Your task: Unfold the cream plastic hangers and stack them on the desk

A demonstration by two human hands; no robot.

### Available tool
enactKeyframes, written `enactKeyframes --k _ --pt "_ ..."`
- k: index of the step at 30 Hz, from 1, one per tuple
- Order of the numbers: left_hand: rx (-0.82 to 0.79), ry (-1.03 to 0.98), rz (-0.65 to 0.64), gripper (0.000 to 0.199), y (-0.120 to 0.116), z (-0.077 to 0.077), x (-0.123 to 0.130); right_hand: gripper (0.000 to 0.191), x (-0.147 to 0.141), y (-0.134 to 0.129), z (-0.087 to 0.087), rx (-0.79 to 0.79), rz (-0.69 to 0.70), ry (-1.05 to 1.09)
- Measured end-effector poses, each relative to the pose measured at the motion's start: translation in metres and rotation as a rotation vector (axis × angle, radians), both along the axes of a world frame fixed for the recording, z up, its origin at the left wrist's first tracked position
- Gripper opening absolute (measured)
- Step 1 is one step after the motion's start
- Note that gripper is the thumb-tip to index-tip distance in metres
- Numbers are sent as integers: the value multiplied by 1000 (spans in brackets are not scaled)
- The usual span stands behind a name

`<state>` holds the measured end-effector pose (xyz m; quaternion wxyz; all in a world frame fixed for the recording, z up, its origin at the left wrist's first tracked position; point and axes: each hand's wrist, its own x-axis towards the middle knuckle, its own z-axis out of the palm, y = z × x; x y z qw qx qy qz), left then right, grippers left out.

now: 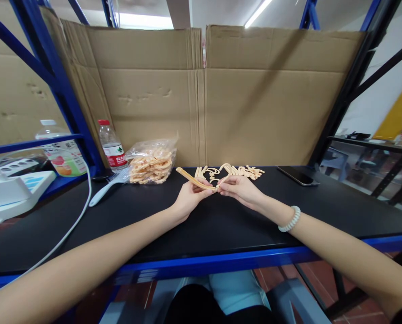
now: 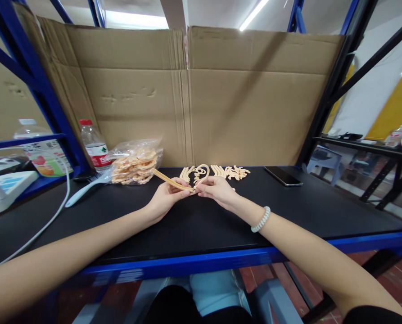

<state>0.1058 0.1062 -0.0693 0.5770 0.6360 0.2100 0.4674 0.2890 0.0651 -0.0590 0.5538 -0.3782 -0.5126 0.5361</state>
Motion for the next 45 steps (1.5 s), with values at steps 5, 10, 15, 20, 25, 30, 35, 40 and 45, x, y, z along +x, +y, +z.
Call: enactKeyframes --k 5,10,15,20,25,30,35,40,45 --pt "51 44 -14 29 -4 4 0 32 0 -3 4 -46 123 -19" --pt "78 52 25 26 -9 7 0 29 0 -6 7 -41 146 -45" --pt "126 81 44 24 -8 7 0 29 -1 -6 5 -16 139 -52" --pt "208 125 82 22 -5 4 -1 33 -2 -3 2 1 118 -45" --pt "216 137 109 22 -6 3 0 32 -3 -2 -1 9 133 -48" --pt "195 144 125 24 -8 4 1 32 -5 -1 -3 39 117 -32" --pt "206 139 166 21 -11 4 3 30 -12 -3 -4 109 85 3" --pt "190 92 167 21 -15 5 5 28 -16 -7 -2 170 65 -10" --pt "161 81 148 24 -16 5 4 28 -14 -8 2 187 94 -46"
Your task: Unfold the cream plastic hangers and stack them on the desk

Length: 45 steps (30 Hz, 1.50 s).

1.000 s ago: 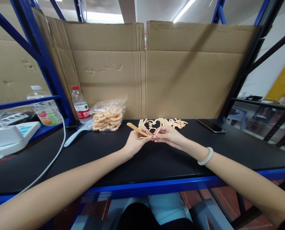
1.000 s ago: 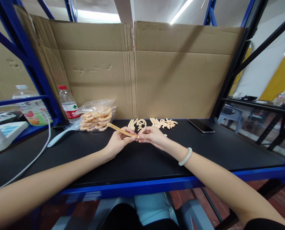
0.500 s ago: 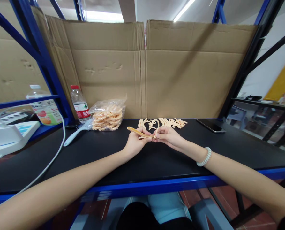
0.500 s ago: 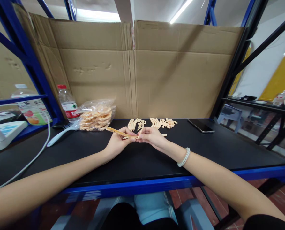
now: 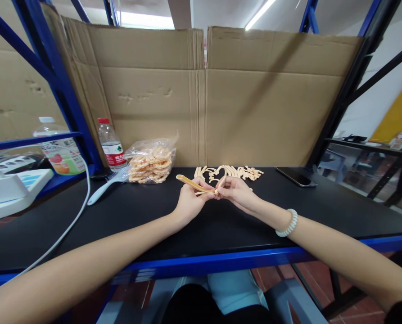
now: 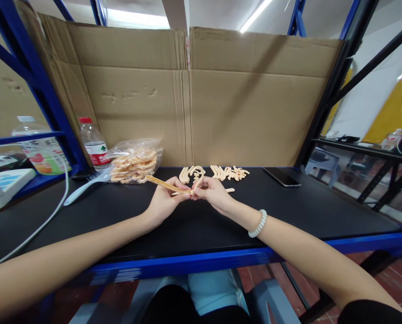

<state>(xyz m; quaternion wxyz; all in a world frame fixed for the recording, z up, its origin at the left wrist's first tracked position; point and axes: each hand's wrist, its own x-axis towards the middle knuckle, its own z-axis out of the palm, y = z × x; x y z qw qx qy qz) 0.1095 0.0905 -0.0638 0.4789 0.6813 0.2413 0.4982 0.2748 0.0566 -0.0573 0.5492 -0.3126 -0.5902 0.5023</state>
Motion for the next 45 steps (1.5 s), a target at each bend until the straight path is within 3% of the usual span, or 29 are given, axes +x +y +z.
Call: enactKeyframes --k 15,22,31,37,41,45 --pt "-18 54 -47 26 -3 5 -2 28 3 2 -3 25 59 -48" --pt "-21 66 18 25 -2 0 -1 28 -1 0 -2 16 -17 -88" --pt "-188 -57 79 26 -6 -2 5 29 -11 -2 -2 6 -178 -76" --pt "-360 -135 -45 33 -6 1 5 28 -9 -5 3 -59 -219 -91" --pt "-454 -99 -89 27 -8 8 5 29 -5 -4 5 -125 -192 -80" --pt "-529 -34 -122 21 -3 9 3 33 -2 -3 8 -90 -200 -76"
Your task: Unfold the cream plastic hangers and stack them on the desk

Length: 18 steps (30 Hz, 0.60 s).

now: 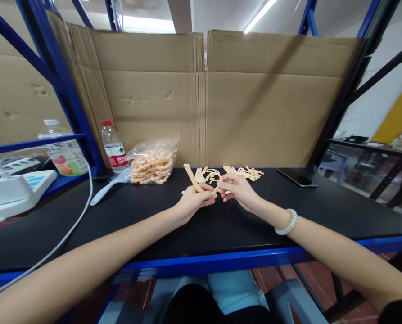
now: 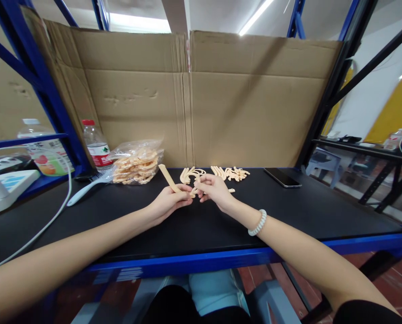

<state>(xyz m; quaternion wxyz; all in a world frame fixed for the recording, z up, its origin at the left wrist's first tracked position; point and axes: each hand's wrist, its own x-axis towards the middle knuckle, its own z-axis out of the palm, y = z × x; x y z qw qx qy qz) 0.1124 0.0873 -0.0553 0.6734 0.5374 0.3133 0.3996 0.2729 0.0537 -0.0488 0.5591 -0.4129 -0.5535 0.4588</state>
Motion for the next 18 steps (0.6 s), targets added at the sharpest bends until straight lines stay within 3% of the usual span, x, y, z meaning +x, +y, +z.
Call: enactKeyframes --k 5,8,11,14,16,18 --pt "6 -13 -46 18 2 0 -2 36 19 12 12 77 13 11" --pt "-20 -49 -26 18 2 2 -2 31 46 33 22 212 -143 -109" --pt "-41 -57 -2 16 3 4 -2 15 73 59 28 365 -224 -668" --pt "-46 -51 11 13 5 4 -2 17 87 84 19 458 -102 -1243" --pt "-55 -63 16 13 7 4 -2 22 89 96 8 472 -58 -1400" --pt "-64 -84 19 14 7 5 -3 20 88 104 -4 494 -61 -1414"
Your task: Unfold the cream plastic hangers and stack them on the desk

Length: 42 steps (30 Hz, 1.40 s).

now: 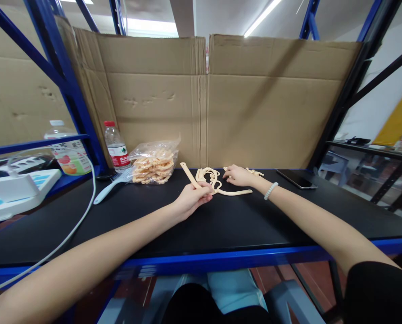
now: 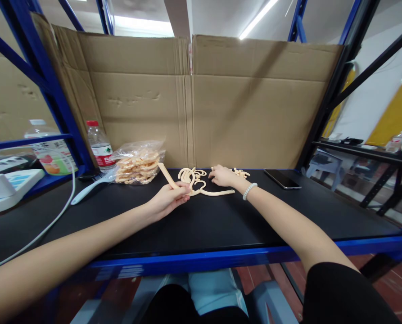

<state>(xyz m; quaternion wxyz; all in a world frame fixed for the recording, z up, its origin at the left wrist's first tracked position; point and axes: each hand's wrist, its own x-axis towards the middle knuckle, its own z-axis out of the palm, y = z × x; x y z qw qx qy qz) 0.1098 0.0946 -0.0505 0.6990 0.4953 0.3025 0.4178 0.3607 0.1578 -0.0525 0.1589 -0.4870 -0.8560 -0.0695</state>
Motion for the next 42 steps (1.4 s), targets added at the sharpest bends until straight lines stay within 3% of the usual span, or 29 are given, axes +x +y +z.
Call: enactKeyframes --k 3,6,10,13,15,18,22,27,32,37,42 --pt "-20 -6 9 15 0 3 0 15 0 5 -7 39 20 38" --pt "-56 -15 27 16 -1 5 0 16 1 3 1 128 -3 163" --pt "-90 -62 14 12 -1 6 1 19 -4 -15 19 206 -65 777" --pt "-104 -88 -8 13 -2 6 1 34 -20 -46 28 -14 47 1278" --pt "-98 -108 -28 13 -2 6 1 38 -34 -71 29 -170 135 1417" --pt "-78 -127 -62 13 -4 5 1 32 -52 -99 25 -385 144 1543" --pt "-34 -111 -115 15 -3 3 1 17 -63 -103 10 -579 112 1656" --pt "-1 -99 -158 22 0 -1 0 16 -65 -91 -8 -603 60 1729" --pt "15 -63 -165 28 -2 -2 -1 29 -71 -99 -7 -685 38 1785" --pt "92 29 -108 32 -2 -2 -3 17 -76 -106 -6 -737 66 1696" --pt "154 44 -120 36 3 -3 -4 23 -72 -105 -9 -715 118 1594"
